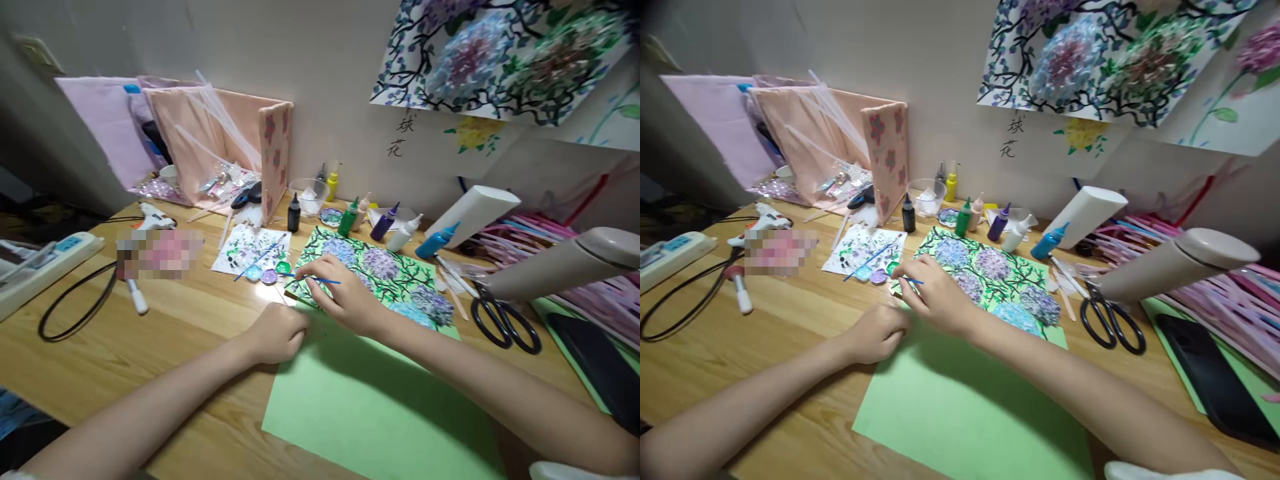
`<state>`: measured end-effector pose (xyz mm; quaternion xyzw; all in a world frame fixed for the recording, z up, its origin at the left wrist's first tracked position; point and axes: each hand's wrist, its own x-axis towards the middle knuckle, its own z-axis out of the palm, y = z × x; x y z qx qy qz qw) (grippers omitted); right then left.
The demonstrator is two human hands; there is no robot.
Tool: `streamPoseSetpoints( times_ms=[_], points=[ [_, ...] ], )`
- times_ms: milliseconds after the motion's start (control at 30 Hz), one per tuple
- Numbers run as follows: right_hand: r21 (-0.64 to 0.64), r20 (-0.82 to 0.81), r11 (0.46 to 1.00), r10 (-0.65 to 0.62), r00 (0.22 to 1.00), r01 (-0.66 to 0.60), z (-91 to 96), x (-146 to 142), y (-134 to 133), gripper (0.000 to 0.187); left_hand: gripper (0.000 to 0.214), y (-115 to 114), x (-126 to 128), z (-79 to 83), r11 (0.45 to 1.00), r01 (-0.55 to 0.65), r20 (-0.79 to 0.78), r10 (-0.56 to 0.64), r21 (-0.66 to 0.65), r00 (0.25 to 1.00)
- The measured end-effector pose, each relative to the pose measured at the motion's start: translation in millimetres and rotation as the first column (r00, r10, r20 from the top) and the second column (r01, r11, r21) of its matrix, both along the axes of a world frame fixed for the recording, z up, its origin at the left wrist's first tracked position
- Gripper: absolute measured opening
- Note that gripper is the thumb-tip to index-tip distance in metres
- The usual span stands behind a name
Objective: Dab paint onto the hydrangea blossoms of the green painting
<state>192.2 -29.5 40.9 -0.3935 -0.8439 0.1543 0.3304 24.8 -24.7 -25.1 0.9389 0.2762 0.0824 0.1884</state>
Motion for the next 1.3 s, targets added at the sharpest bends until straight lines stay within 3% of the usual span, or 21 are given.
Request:
streamPoseSetpoints(
  times_ms=[300,800,1033,1133,1233,1300],
  points=[
    [-0.076,0.078,0.996,-0.032,0.996,0.038,-11.9,-17.7,14.9,0.017,0.016,-0.6,-0.2,0.2,0.999,0.017,-0.028,-0.016,0.044,0.999],
    [-0.048,0.041,0.998,-0.045,0.998,0.047,-13.3,-10.1,10.8,0.020,0.016,-1.3,-0.3,1.6,0.999,0.005,-0.046,-0.003,0.041,0.999],
    [0.172,-0.063,0.983,-0.047,0.997,0.057,12.8,44.9,-24.9,0.023,0.016,-0.1,-0.3,4.6,1.000,0.000,-0.069,0.001,0.014,0.998],
    [0.222,-0.141,0.946,-0.210,0.968,0.237,12.5,82.6,-44.8,0.018,0.016,1.7,-0.5,3.3,1.000,-0.030,-0.061,0.030,0.003,0.998],
    [0.126,-0.204,0.881,-0.426,0.881,0.455,2.2,113.4,-59.9,0.027,0.016,2.9,-0.7,2.2,0.999,-0.039,-0.044,0.038,-0.029,0.998],
    [0.046,-0.198,0.854,-0.500,0.843,0.518,-5.6,125.6,-65.3,0.030,0.016,3.3,-0.7,2.0,0.998,-0.041,-0.035,0.039,-0.047,0.999]
  ],
)
